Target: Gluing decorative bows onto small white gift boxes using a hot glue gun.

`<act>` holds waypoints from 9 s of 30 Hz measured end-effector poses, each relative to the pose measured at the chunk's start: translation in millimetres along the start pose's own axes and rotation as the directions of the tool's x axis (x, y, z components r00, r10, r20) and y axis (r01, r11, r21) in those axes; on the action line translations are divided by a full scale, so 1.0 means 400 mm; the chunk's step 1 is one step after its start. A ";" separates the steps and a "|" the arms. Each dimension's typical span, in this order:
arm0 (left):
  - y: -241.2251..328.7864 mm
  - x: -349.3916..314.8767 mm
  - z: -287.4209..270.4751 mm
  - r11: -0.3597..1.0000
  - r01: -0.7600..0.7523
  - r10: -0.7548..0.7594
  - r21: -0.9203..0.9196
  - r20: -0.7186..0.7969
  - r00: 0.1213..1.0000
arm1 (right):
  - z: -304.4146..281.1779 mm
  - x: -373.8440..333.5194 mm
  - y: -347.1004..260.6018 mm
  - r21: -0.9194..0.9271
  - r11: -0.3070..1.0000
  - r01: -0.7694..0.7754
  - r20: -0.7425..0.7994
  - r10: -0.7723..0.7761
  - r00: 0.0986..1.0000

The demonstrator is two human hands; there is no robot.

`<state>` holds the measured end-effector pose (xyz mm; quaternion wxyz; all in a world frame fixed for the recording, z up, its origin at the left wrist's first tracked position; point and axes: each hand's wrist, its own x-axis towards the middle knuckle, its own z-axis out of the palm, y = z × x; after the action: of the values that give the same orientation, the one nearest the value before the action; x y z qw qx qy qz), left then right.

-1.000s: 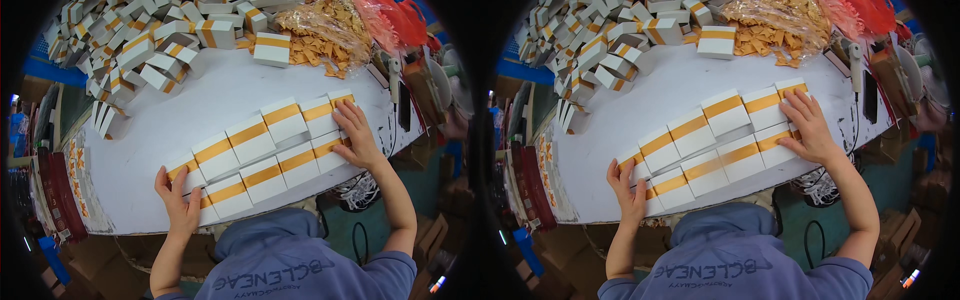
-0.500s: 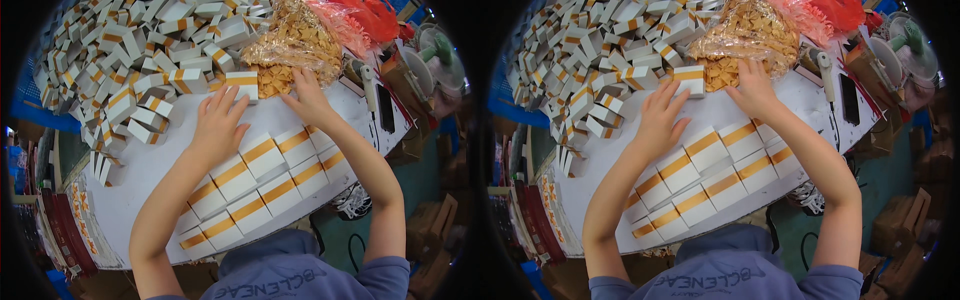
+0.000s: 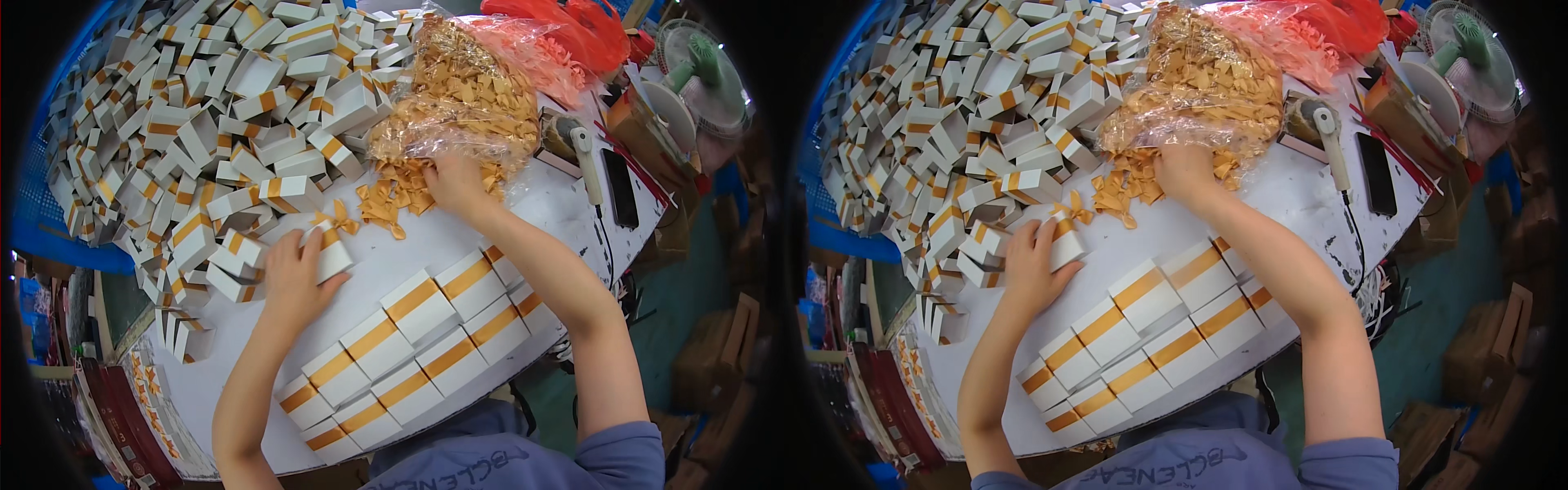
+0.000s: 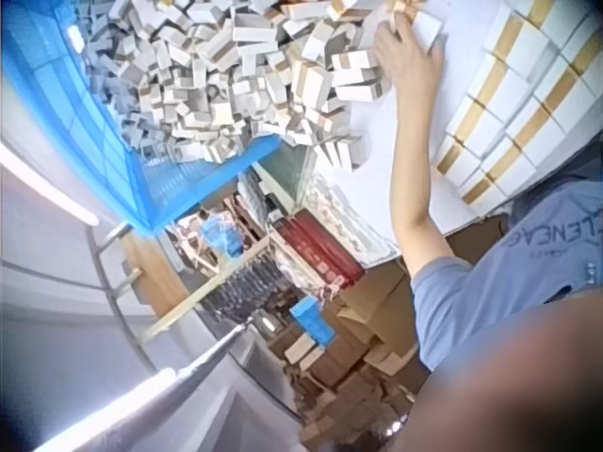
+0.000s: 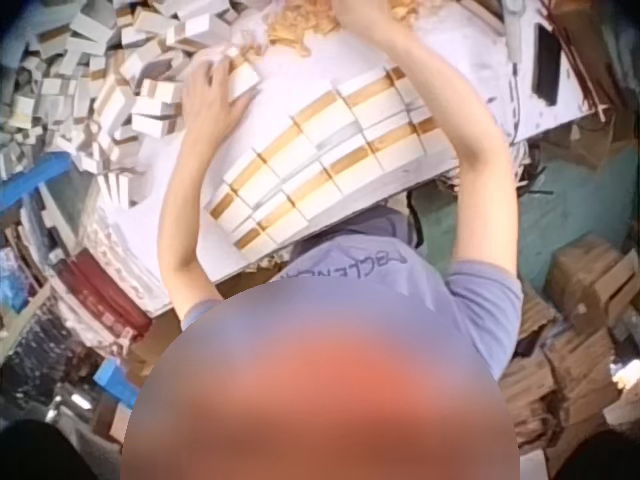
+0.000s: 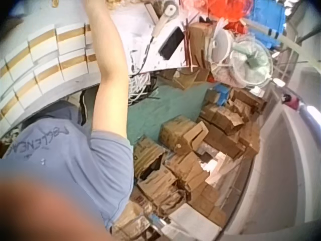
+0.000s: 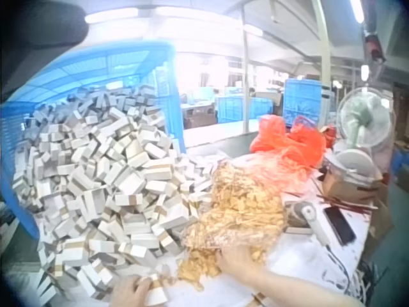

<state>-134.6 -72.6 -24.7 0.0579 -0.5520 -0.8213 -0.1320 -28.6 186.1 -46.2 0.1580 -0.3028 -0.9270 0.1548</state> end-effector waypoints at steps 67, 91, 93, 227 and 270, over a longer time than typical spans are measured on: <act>0.124 -0.566 -0.072 0.702 0.473 -0.578 -0.533 -0.039 0.815 | -0.131 -0.480 -0.369 0.625 0.699 -0.347 0.764 -0.456 0.457; 0.227 -0.471 -0.107 0.964 0.130 -0.137 -0.232 -0.017 0.990 | -0.209 -0.469 -0.263 0.465 0.748 -0.473 0.822 -0.165 0.545; 0.228 -0.461 -0.104 0.985 0.107 -0.113 -0.137 -0.033 0.993 | -0.208 -0.473 -0.261 0.457 0.881 -0.124 0.722 -0.286 0.631; 0.434 -0.483 -0.026 0.998 -0.049 0.041 -0.037 -0.203 0.978 | -0.286 -0.710 -0.046 0.727 -0.079 -0.682 0.656 -0.214 0.724; 0.663 -0.143 0.091 0.953 -0.304 0.303 -0.010 -0.054 0.951 | -0.385 -0.734 0.174 0.809 0.220 -0.545 0.442 0.385 0.810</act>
<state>133.8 -19.2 -32.8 0.0940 -0.6686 -0.7236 -0.1432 291.8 89.7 7.6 0.1748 -0.4149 -0.5570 0.6979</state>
